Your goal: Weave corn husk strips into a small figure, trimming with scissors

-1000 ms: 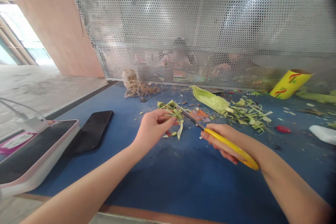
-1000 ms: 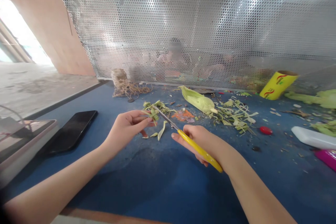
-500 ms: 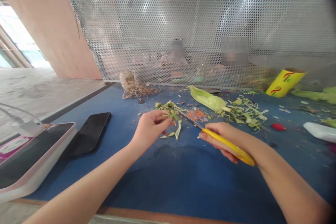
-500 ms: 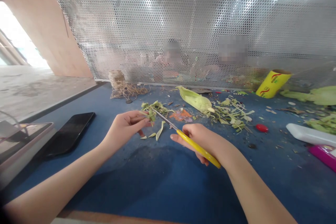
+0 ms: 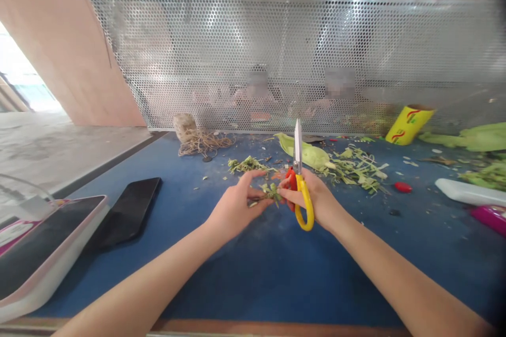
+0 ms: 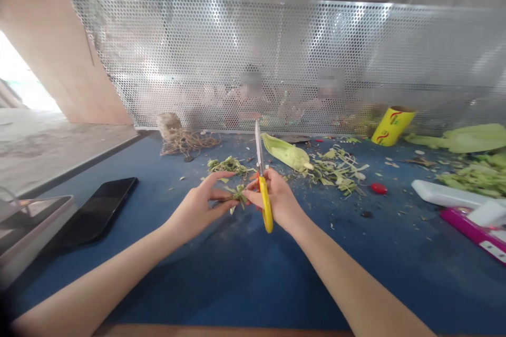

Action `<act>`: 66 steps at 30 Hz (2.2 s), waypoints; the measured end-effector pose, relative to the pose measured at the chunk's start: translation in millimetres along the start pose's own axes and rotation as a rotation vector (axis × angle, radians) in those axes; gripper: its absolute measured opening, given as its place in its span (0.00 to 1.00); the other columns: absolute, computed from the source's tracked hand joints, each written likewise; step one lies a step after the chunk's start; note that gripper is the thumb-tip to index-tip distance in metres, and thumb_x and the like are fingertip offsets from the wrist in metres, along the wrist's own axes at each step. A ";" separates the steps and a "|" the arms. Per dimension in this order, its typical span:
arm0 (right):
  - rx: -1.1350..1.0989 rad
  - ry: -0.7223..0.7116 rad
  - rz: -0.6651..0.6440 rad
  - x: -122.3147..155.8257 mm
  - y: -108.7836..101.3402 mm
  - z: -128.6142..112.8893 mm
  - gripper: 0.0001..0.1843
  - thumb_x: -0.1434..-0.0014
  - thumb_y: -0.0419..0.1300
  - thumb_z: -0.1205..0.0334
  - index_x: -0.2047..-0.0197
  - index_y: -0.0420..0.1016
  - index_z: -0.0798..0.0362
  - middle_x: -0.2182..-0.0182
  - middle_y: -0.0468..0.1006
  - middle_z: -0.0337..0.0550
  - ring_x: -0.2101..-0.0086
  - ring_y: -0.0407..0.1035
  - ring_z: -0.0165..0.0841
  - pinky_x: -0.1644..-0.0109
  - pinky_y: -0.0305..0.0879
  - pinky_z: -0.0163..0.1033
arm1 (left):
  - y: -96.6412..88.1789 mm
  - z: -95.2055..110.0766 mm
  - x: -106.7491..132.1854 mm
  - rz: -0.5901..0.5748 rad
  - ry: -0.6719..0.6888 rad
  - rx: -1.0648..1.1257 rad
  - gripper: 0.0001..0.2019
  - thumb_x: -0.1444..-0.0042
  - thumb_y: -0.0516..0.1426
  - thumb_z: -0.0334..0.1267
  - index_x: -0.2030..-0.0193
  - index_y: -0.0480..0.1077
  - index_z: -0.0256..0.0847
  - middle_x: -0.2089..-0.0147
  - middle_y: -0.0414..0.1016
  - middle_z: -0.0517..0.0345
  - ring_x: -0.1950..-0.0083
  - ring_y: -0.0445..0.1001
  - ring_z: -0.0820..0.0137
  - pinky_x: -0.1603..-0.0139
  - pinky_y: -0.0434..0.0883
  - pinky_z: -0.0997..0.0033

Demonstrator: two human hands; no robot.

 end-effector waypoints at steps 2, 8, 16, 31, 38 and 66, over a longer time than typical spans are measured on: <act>0.001 -0.015 0.027 -1.1 -4.3 -0.3 0.19 0.59 0.63 0.61 0.68 0.55 0.51 0.75 0.68 0.33 0.81 0.63 0.24 0.79 0.61 0.32 | -0.8 6.2 0.4 -0.040 0.041 -0.094 0.27 0.53 0.58 0.42 0.45 0.56 0.44 0.63 0.78 0.57 0.57 0.75 0.63 0.56 0.67 0.66; 0.001 -0.070 0.114 -1.2 -36.1 -11.0 0.16 0.57 0.61 0.61 0.71 0.55 0.52 0.80 0.66 0.32 0.81 0.62 0.24 0.77 0.60 0.33 | -21.6 -12.1 -1.2 -0.177 0.029 -0.510 0.21 0.57 0.58 0.45 0.56 0.68 0.40 0.60 0.73 0.50 0.58 0.71 0.60 0.58 0.66 0.64; -0.175 -0.132 0.146 -10.4 -57.3 -5.1 0.16 0.56 0.62 0.60 0.71 0.57 0.53 0.81 0.67 0.33 0.82 0.62 0.25 0.77 0.61 0.34 | -8.7 -34.2 -1.4 -0.322 0.010 -0.535 0.09 0.53 0.50 0.32 0.68 0.70 0.40 0.69 0.73 0.55 0.68 0.71 0.68 0.66 0.66 0.73; -0.250 -0.174 0.222 -16.7 -69.6 0.4 0.15 0.60 0.64 0.63 0.73 0.60 0.53 0.82 0.69 0.33 0.85 0.63 0.26 0.83 0.59 0.34 | 10.0 -30.3 -17.9 -0.215 0.046 -0.578 0.10 0.50 0.54 0.42 0.65 0.69 0.38 0.67 0.71 0.55 0.67 0.70 0.69 0.64 0.67 0.72; -0.260 -0.159 0.239 -14.8 -70.0 -4.3 0.17 0.62 0.65 0.63 0.73 0.59 0.53 0.84 0.68 0.32 0.86 0.62 0.25 0.84 0.57 0.32 | 10.4 -28.5 -20.6 -0.199 0.098 -0.590 0.07 0.48 0.50 0.32 0.68 0.69 0.39 0.68 0.71 0.56 0.68 0.70 0.70 0.64 0.67 0.73; -0.369 -0.362 0.256 -2.0 -76.4 -35.6 0.20 0.61 0.65 0.59 0.72 0.56 0.51 0.78 0.67 0.32 0.82 0.65 0.27 0.79 0.63 0.35 | 25.7 45.8 -25.4 -0.225 0.555 -0.467 0.10 0.45 0.50 0.31 0.63 0.73 0.38 0.63 0.72 0.52 0.64 0.70 0.72 0.62 0.68 0.74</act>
Point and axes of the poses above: each hand's wrist, its own x-axis away from the middle knuckle, its own y-axis out of the palm, z = x × y, the point moved 8 cm from there along -x, towards the middle knuckle
